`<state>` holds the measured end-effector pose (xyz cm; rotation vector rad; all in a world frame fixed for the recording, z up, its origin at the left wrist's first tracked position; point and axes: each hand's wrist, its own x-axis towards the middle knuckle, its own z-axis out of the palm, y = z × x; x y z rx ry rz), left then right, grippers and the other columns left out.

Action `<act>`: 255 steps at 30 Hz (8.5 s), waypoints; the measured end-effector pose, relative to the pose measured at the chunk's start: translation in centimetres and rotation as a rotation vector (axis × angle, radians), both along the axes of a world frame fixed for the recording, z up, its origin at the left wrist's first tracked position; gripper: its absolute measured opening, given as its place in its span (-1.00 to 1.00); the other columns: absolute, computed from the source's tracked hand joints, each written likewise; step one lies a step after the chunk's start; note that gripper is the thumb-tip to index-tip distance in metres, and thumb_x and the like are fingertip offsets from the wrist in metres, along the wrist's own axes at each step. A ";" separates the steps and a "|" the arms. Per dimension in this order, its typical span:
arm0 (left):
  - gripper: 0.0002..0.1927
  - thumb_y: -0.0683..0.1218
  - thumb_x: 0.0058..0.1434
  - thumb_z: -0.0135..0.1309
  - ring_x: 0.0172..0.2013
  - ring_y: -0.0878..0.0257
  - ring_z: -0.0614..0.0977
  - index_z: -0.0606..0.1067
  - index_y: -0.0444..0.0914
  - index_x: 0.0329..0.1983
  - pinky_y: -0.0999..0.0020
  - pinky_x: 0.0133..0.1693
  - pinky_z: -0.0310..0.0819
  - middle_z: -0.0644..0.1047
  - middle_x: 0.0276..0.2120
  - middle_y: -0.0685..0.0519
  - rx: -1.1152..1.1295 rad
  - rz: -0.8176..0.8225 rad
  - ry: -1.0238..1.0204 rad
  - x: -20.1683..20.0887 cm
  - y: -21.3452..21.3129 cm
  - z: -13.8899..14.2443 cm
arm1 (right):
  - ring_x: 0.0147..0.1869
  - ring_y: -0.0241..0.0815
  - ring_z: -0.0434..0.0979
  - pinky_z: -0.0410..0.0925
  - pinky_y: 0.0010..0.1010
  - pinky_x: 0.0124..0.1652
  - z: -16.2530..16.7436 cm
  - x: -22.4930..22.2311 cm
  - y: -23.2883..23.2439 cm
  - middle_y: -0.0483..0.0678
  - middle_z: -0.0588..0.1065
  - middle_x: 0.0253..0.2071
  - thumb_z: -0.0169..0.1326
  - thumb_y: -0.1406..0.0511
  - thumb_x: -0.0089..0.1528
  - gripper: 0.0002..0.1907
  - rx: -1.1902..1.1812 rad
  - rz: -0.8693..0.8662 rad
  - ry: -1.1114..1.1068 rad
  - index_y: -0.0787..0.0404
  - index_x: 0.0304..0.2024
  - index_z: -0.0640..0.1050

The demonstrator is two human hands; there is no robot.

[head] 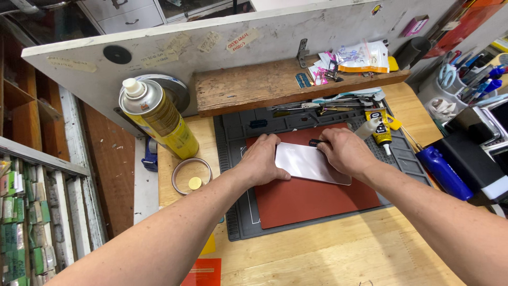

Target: The person applies adhesive from a small bottle to the back of a white smartphone and spreads it with a black card-like tool. The person repeatedly rubs the adhesive across the back surface, including around the camera module, and repositions the phone on a red mat during the process.

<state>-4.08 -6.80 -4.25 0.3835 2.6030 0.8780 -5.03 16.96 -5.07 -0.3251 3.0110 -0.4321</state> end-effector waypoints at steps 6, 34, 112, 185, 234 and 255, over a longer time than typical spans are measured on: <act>-0.04 0.02 -0.25 0.55 0.21 -0.02 0.46 0.36 -0.29 0.23 0.18 0.21 0.37 0.42 0.16 -0.09 0.025 0.017 -0.001 0.2 -0.2 0.0 | -0.03 0.03 0.52 0.38 -0.20 0.01 -0.6 1.3 0.4 -0.04 0.60 -0.24 0.17 0.21 0.21 -0.80 -0.024 0.081 0.170 0.21 -0.26 0.64; -0.06 0.02 -0.25 0.55 0.20 -0.02 0.47 0.38 -0.25 0.22 0.16 0.20 0.38 0.43 0.15 -0.07 0.017 0.038 -0.001 0.3 -0.1 0.0 | -0.05 0.07 0.56 0.40 -0.14 -0.05 -1.4 1.6 -0.2 0.01 0.61 -0.22 0.17 0.22 0.22 -0.83 -0.150 -0.035 0.211 0.19 -0.25 0.64; 0.06 0.05 -0.23 0.52 0.26 0.03 0.38 0.26 -0.20 0.34 0.18 0.29 0.27 0.35 0.15 -0.02 -0.034 -0.039 0.007 1.9 0.3 1.2 | -0.28 -0.08 0.56 0.42 -0.20 -0.20 2.1 5.3 5.7 -0.05 0.50 -0.37 0.37 0.11 0.10 -0.35 -0.307 -0.710 0.283 0.27 0.12 0.47; 0.03 0.08 -0.29 0.54 0.22 -0.01 0.42 0.33 -0.17 0.29 0.16 0.22 0.34 0.39 0.12 -0.05 -0.013 0.003 0.001 1.7 0.4 1.3 | -0.02 0.03 0.63 0.43 -0.19 0.01 0.2 -0.5 8.4 0.10 0.63 -0.09 0.35 0.23 0.07 -0.42 -0.253 -0.471 0.156 0.22 0.13 0.53; -0.06 0.04 -0.29 0.55 0.20 0.00 0.45 0.40 -0.29 0.18 0.18 0.20 0.36 0.42 0.11 -0.04 0.028 0.063 0.040 1.8 0.1 0.7 | -0.03 0.03 0.54 0.39 -0.14 -0.04 -0.6 0.9 -0.9 -0.02 0.60 -0.23 0.16 0.18 0.22 -0.81 -0.171 -0.050 0.068 0.14 -0.23 0.63; -0.06 0.04 -0.29 0.56 0.21 0.00 0.44 0.40 -0.28 0.18 0.17 0.21 0.36 0.41 0.13 -0.04 0.031 0.065 0.055 1.7 0.4 0.2 | -0.06 0.05 0.56 0.41 -0.15 -0.05 -1.5 0.7 -1.0 0.01 0.61 -0.26 0.21 0.20 0.18 -0.83 -0.216 -0.019 0.134 0.13 -0.27 0.67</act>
